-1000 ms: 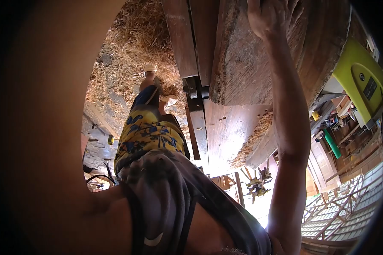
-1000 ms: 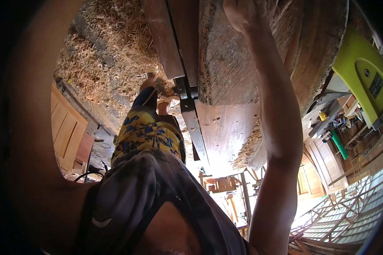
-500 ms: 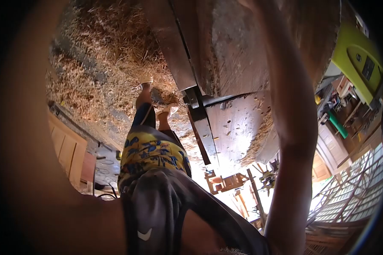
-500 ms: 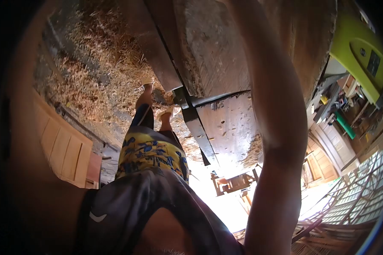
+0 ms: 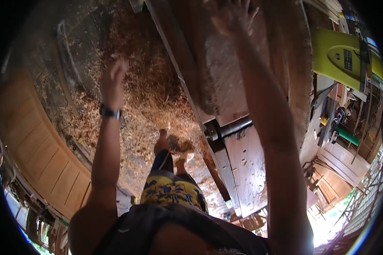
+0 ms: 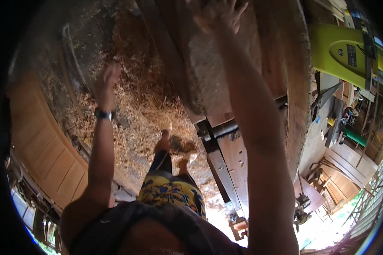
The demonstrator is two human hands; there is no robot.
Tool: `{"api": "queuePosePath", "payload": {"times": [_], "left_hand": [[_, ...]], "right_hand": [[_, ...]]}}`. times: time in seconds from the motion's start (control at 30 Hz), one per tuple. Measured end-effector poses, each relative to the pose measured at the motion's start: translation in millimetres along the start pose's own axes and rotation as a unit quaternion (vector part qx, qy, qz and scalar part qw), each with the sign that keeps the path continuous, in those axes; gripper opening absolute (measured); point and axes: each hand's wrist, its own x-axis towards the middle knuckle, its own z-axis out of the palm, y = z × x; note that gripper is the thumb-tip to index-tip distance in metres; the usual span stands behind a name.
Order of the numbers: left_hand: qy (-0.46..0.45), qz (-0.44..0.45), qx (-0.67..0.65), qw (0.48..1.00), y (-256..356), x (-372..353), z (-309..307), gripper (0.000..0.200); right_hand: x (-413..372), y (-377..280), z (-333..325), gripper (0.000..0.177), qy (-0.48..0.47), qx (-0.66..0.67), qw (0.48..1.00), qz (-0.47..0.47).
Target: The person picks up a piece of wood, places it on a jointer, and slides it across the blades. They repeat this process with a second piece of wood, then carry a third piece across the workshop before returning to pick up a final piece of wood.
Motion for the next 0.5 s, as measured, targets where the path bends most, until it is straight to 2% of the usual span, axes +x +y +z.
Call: {"api": "queuePosePath", "payload": {"times": [0.03, 0.07, 0.1, 0.13, 0.17, 0.23, 0.33, 0.4, 0.47, 0.5], "left_hand": [[-0.042, -0.042, -0.037, 0.998, 5, -19, -6, 0.065], [-0.086, -0.086, -0.07, 0.99, 13, -35, -10, 0.068], [-0.113, -0.159, -0.153, 0.969, 21, -46, -12, 0.073], [-0.141, -0.23, -0.231, 0.935, 28, -53, -11, 0.078], [-0.139, -0.214, -0.224, 0.941, 34, -55, -11, 0.078], [-0.218, -0.246, -0.306, 0.893, 45, -54, -10, 0.079], [-0.224, -0.172, -0.262, 0.923, 65, -37, -8, 0.089], [-0.24, -0.174, -0.223, 0.929, 51, -20, -25, 0.092], [-0.269, -0.215, -0.155, 0.926, 43, -10, -45, 0.095], [-0.264, -0.177, -0.066, 0.946, 50, -11, -56, 0.089]], "right_hand": [[-1, -6, 7, 0.076, 0.019, 0.003, 1.0, 0.0], [-4, -11, 18, 0.082, -0.019, 0.04, 0.999, 0.018], [-5, -21, 25, 0.088, -0.057, 0.08, 0.994, 0.036], [-8, -35, 27, 0.088, -0.042, 0.089, 0.994, 0.037], [-14, -50, 26, 0.088, -0.051, 0.087, 0.993, 0.061], [-22, -82, 15, 0.089, -0.05, 0.096, 0.99, 0.089], [-45, -124, 1, 0.093, -0.063, 0.151, 0.978, 0.129], [-65, -145, -7, 0.096, -0.077, 0.203, 0.97, 0.109], [-91, -168, -28, 0.099, -0.138, 0.225, 0.963, 0.059], [-105, -178, -30, 0.099, -0.133, 0.225, 0.963, 0.067]]}}
